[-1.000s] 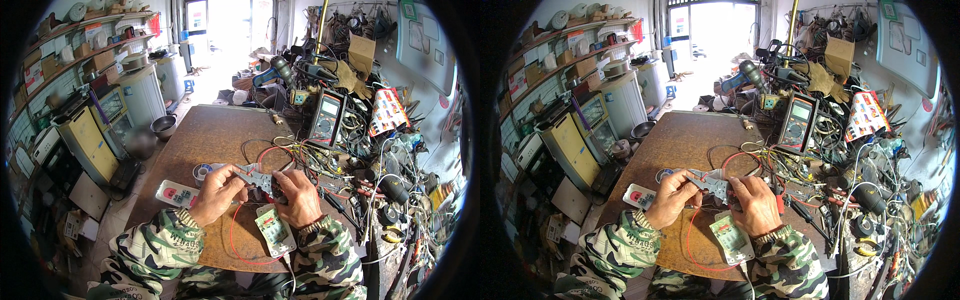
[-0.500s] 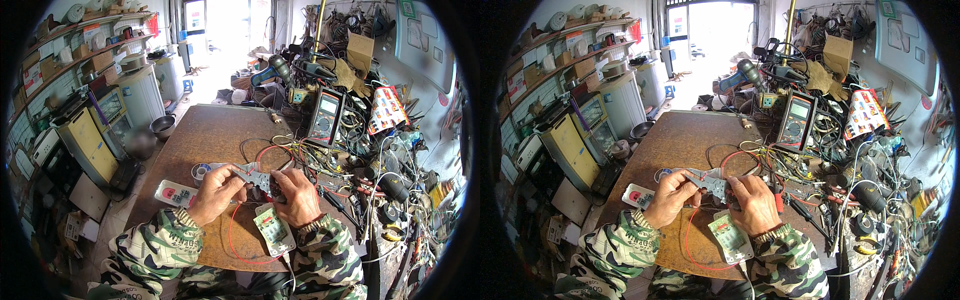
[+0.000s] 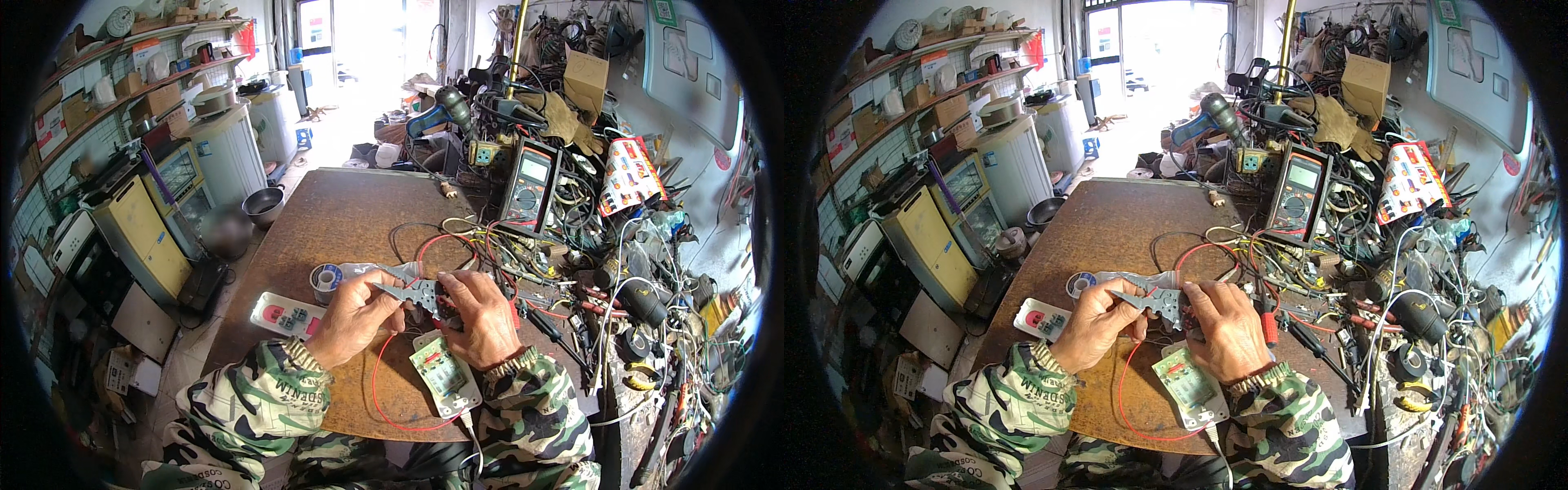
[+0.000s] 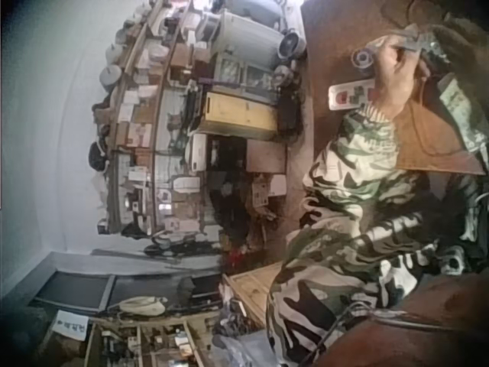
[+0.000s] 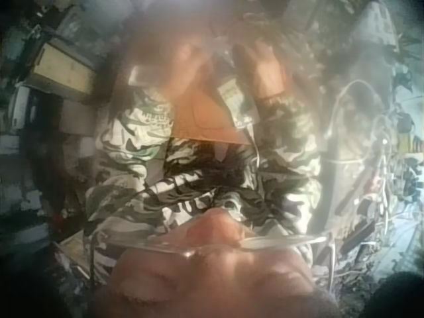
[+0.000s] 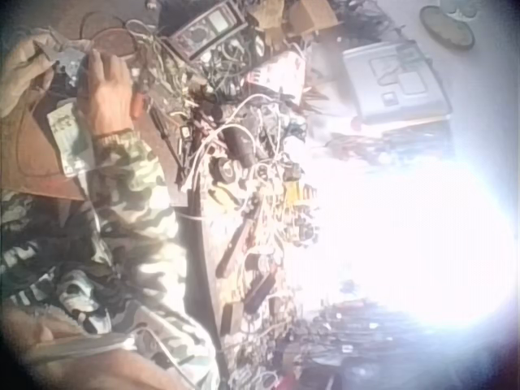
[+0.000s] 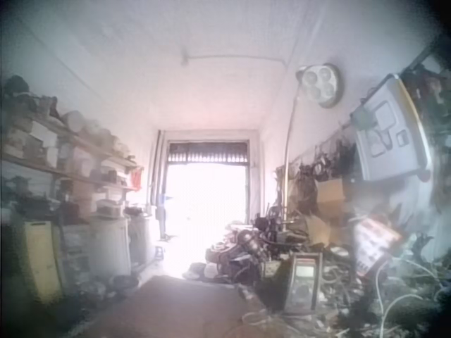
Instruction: The person solders wires to a green circuit board using a soldering iron and solder. They then use wire cutters to trim the excess wire and inspect the connections. The person continues to solder additional points on the board.
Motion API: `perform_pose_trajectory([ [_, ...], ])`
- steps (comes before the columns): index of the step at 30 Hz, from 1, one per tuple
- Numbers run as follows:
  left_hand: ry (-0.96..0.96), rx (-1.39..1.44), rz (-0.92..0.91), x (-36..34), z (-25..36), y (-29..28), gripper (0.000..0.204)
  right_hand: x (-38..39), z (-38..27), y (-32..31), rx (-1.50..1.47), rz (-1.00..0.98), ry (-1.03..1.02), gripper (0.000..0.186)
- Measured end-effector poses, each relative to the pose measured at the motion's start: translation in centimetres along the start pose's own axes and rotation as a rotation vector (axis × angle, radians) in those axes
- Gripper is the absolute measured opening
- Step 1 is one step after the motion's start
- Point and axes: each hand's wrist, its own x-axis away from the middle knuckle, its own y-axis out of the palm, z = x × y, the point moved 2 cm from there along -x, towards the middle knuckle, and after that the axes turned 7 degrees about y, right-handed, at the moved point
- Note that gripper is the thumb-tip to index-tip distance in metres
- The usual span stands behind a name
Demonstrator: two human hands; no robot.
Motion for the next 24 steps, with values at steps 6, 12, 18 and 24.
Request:
perform_pose_trajectory([
  [6, -0.018, 0.005, -0.003, 0.08, -0.10, 0.13, 0.019, 0.02, 0.14, 0.12, -0.003, -0.012, -0.013, 0.074],
  [12, -0.020, -0.031, 0.005, 0.20, -0.12, 0.31, 0.016, 0.08, -0.04, 0.15, -0.001, -0.015, -0.010, 0.074],
  [18, 0.028, -0.010, 0.009, 0.13, -0.38, 0.22, 0.019, 0.04, 0.02, 0.15, -0.001, -0.004, -0.024, 0.074],
  [24, 0.031, 0.002, 0.010, 0.13, -0.39, 0.18, 0.020, 0.06, 0.07, 0.15, -0.003, 0.000, -0.029, 0.072],
])
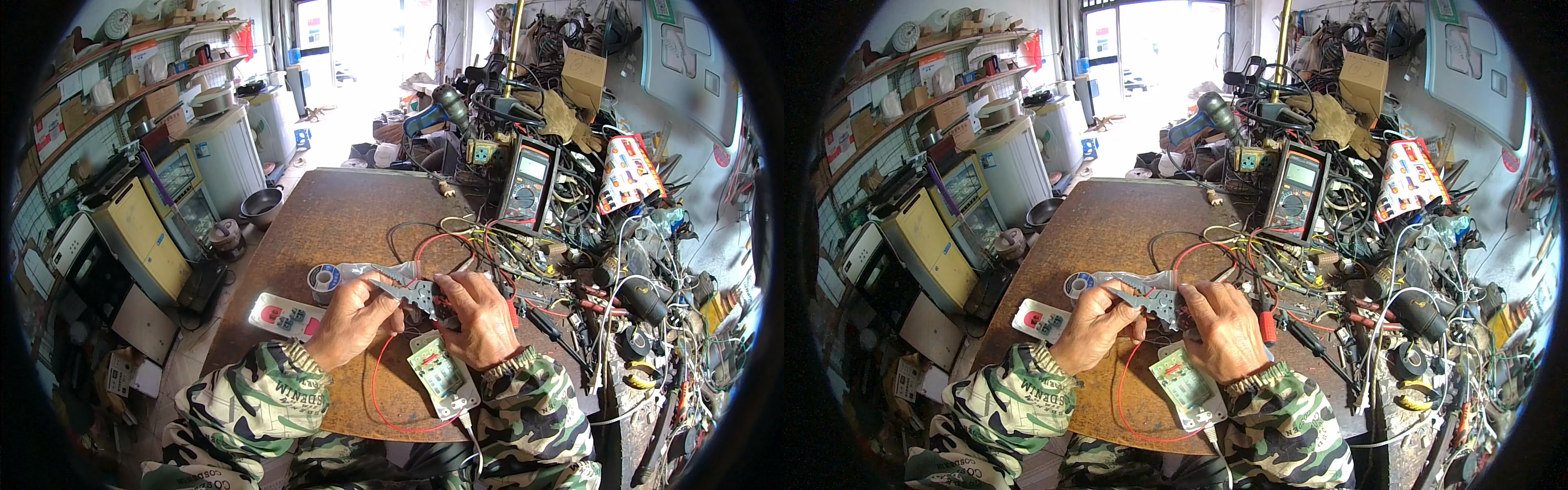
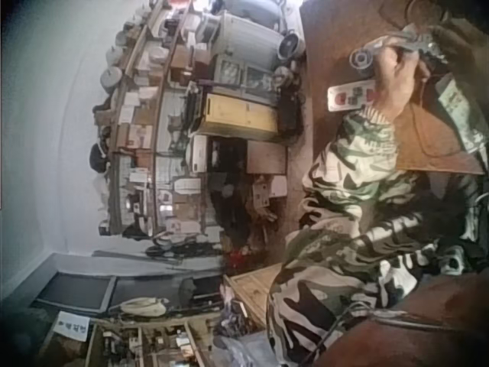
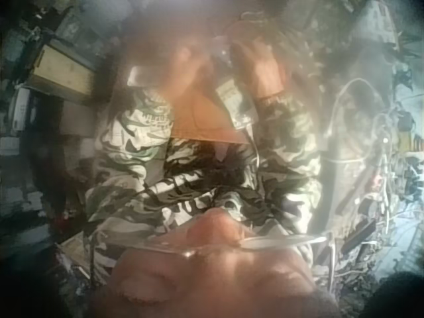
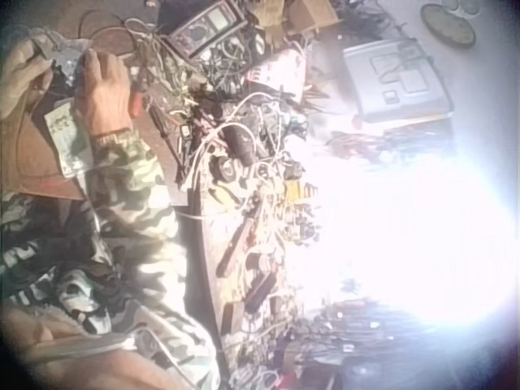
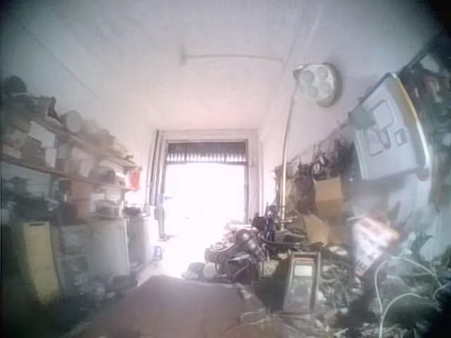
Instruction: The person solders wires to a green circuit board using a soldering iron and solder. They then use wire cutters to trim the excess wire and inspect the connections. The person continues to solder additional points on the board.
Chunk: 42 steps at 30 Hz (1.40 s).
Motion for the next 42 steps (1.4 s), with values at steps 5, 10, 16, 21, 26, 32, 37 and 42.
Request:
perform_pose_trajectory([
  [5, -0.010, -0.006, -0.003, 0.1, 0.0, -0.1, 0.018, 0.0, -0.1, 0.0, 0.006, -0.001, -0.001, 0.069],
  [10, 0.000, 0.000, -0.014, 0.0, 0.0, 0.0, 0.017, 0.0, 0.1, 0.1, -0.011, 0.010, 0.002, 0.069],
  [16, 0.007, -0.023, -0.014, 0.0, 0.2, 0.1, 0.017, 0.0, 0.2, 0.2, -0.012, 0.006, -0.012, 0.066],
  [21, -0.027, -0.051, -0.029, 0.1, 0.2, 0.0, 0.016, 0.4, 0.5, 0.5, -0.012, -0.010, 0.004, 0.066],
  [26, -0.020, -0.043, -0.015, -0.3, -0.3, -0.1, 0.015, 0.1, 1.0, 0.9, -0.029, -0.008, 0.003, 0.063],
  [32, -0.037, -0.058, -0.004, -0.1, 0.2, 0.1, 0.015, 0.1, 0.6, 0.8, -0.027, 0.019, 0.018, 0.059],
  [37, -0.023, 0.000, 0.019, -0.1, 0.3, 0.2, 0.015, 0.0, 0.5, 0.7, -0.034, 0.029, 0.012, 0.057],
  [42, -0.042, -0.015, 0.035, -0.2, 0.4, 0.4, 0.014, 0.1, 0.6, 0.7, -0.032, 0.023, 0.008, 0.058],
])
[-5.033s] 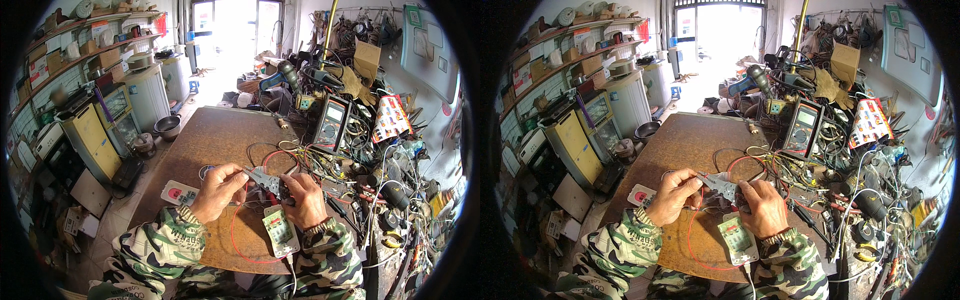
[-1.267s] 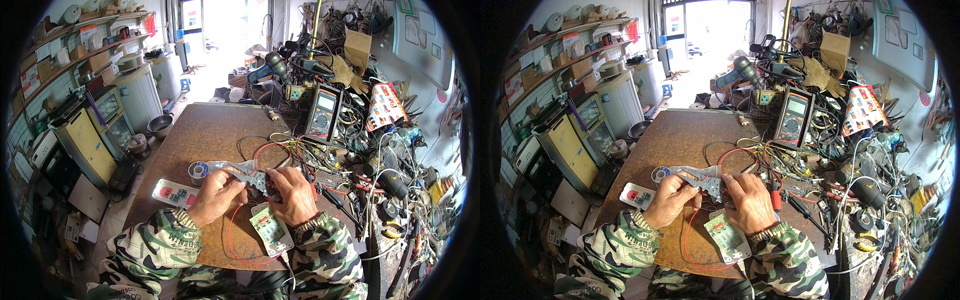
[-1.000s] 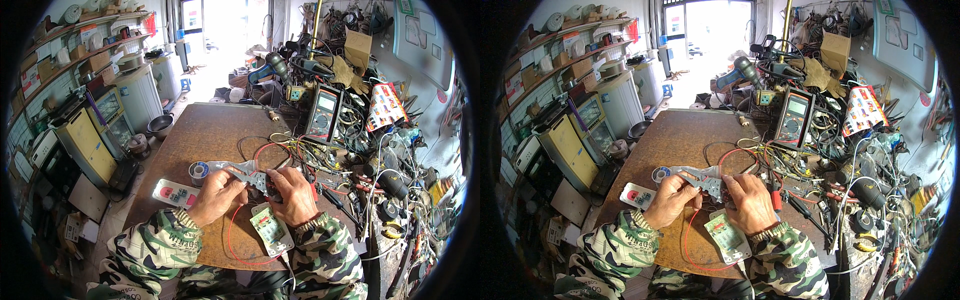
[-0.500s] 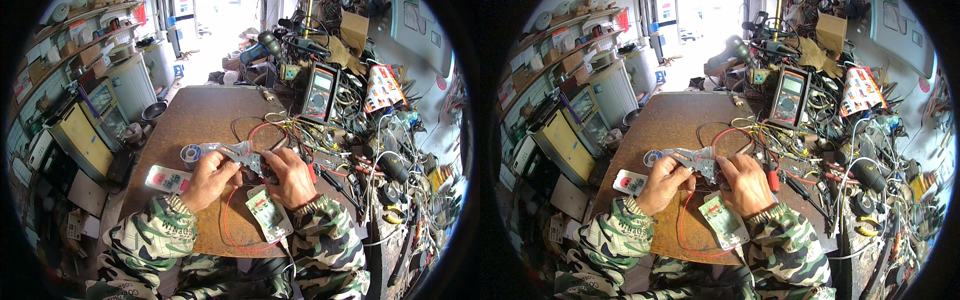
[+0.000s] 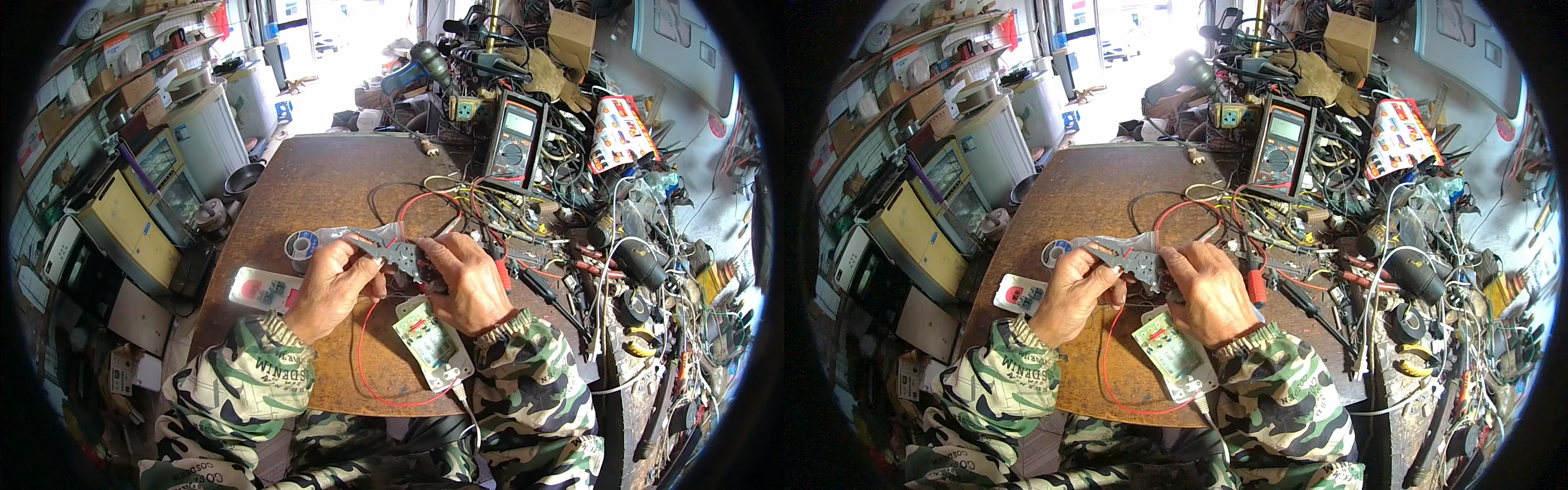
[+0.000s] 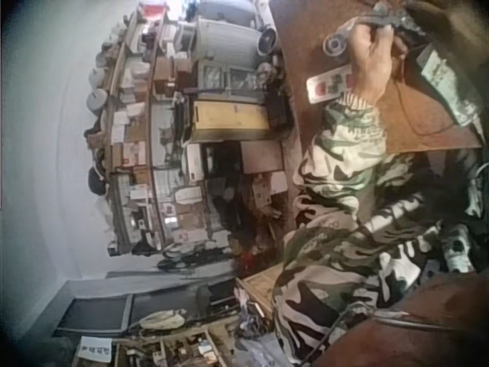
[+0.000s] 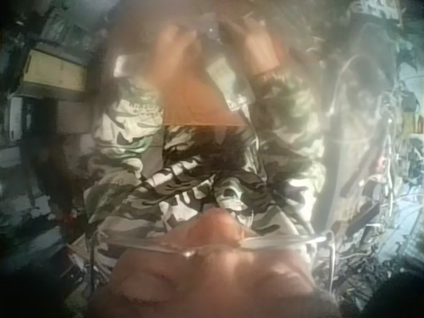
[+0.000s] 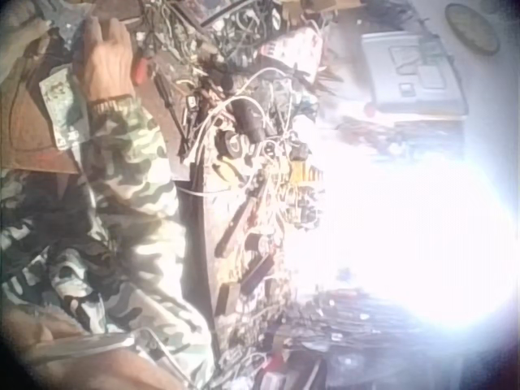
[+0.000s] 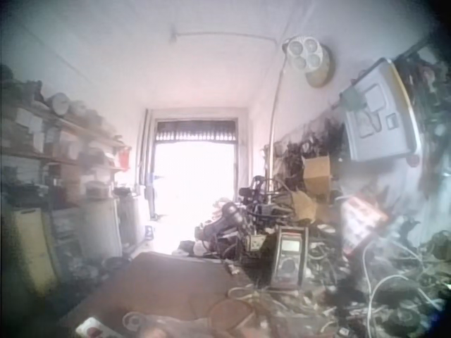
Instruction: The person solders wires to a green circuit board using a soldering iron and solder. They then use wire cutters to trim the excess wire and inspect the connections. The person continues to solder additional points on the board.
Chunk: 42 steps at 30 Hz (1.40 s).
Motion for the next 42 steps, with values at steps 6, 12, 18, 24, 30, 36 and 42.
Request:
perform_pose_trajectory([
  [6, 0.000, -0.033, -0.027, 0.1, -0.3, -0.4, 0.016, 0.0, 0.3, 0.2, -0.016, -0.013, -0.010, 0.062],
  [12, 0.052, -0.017, -0.048, -0.1, -0.4, -0.1, 0.016, 0.1, 0.2, -0.1, 0.008, -0.037, 0.006, 0.065],
  [18, 0.031, 0.008, -0.044, -0.1, -0.7, -0.4, 0.014, 0.1, 0.2, 0.0, 0.009, -0.049, 0.006, 0.065],
  [24, 0.008, -0.006, -0.041, 0.0, -1.0, -0.6, 0.011, 0.1, 0.2, 0.1, 0.001, -0.062, 0.017, 0.064],
  [30, -0.021, -0.163, 0.108, -0.3, 1.1, -0.9, 0.016, 0.1, 0.5, 0.1, 0.059, -0.041, 0.039, 0.064],
  [36, 0.019, -0.245, 0.029, -0.3, 0.9, -0.7, 0.019, 0.2, 0.6, 0.3, 0.069, -0.043, 0.031, 0.063],
  [42, -0.021, -0.208, -0.058, 0.0, 0.4, -0.4, 0.017, 0.1, 0.4, 0.3, 0.047, -0.062, 0.030, 0.063],
])
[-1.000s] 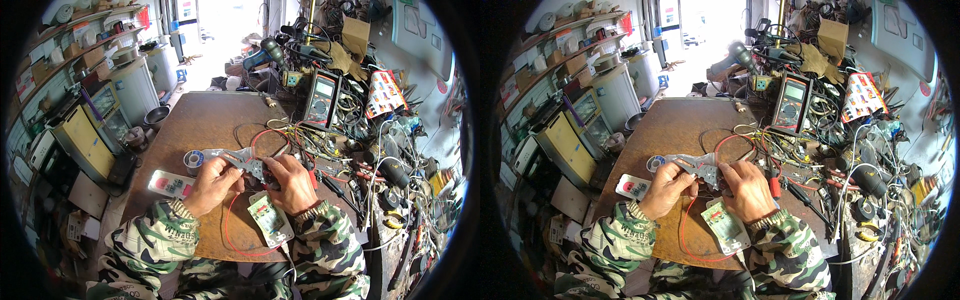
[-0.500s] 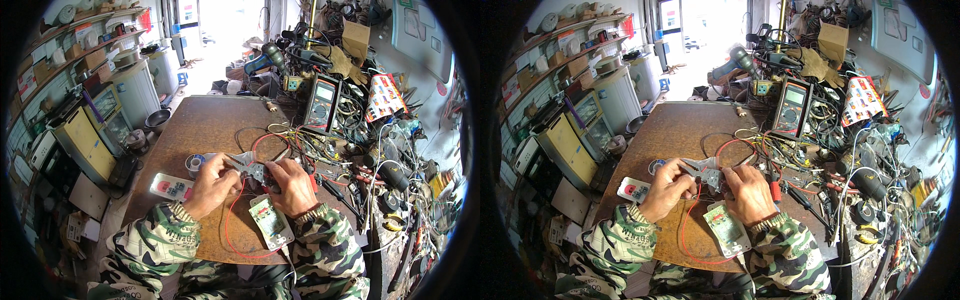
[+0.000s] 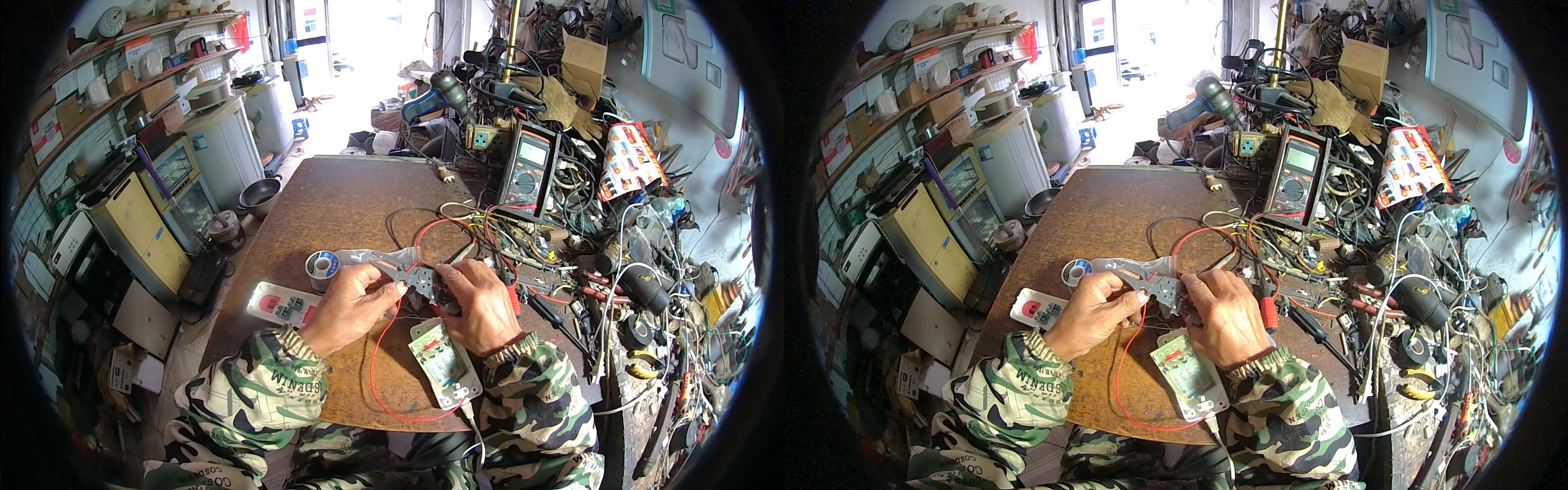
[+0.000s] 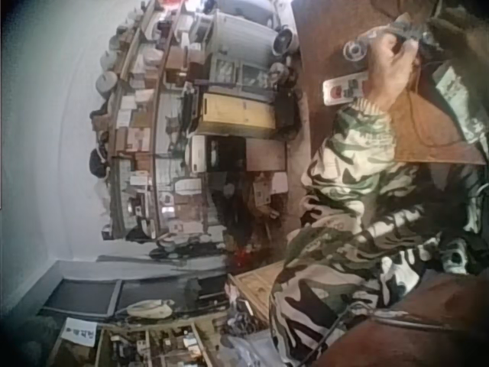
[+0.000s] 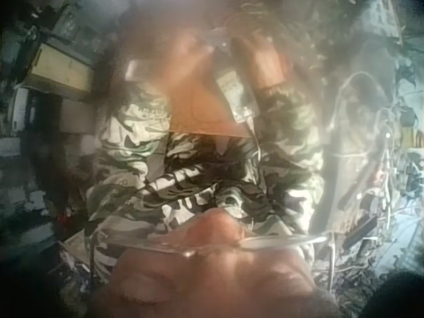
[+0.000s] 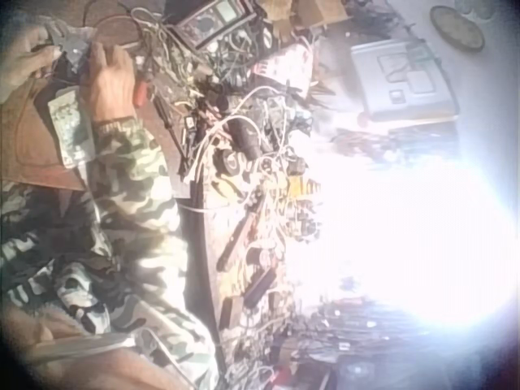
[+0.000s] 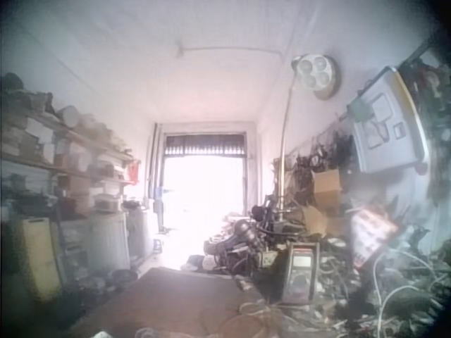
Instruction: The person solders wires to a green circuit board using a soldering iron and solder. They then use wire cutters to trim the excess wire and inspect the connections. The person continues to solder additional points on the board.
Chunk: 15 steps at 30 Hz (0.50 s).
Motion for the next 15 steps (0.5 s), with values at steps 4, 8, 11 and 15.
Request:
perform_pose_trajectory([
  [4, 0.009, -0.021, 0.015, 0.02, -0.04, -0.08, 0.015, 0.06, -0.11, -0.19, -0.013, -0.017, 0.011, 0.062],
  [8, 0.041, -0.053, 0.024, -0.10, -0.10, -0.13, 0.014, 0.05, -0.11, -0.28, -0.033, -0.025, 0.018, 0.062],
  [11, 0.039, -0.044, 0.029, 0.12, -0.11, -0.39, 0.014, -0.15, -0.30, -0.18, -0.037, -0.019, 0.001, 0.062],
  [15, 0.042, -0.027, 0.013, -0.14, -0.11, 0.00, 0.013, 0.01, -0.33, -0.53, -0.008, -0.001, -0.004, 0.062],
])
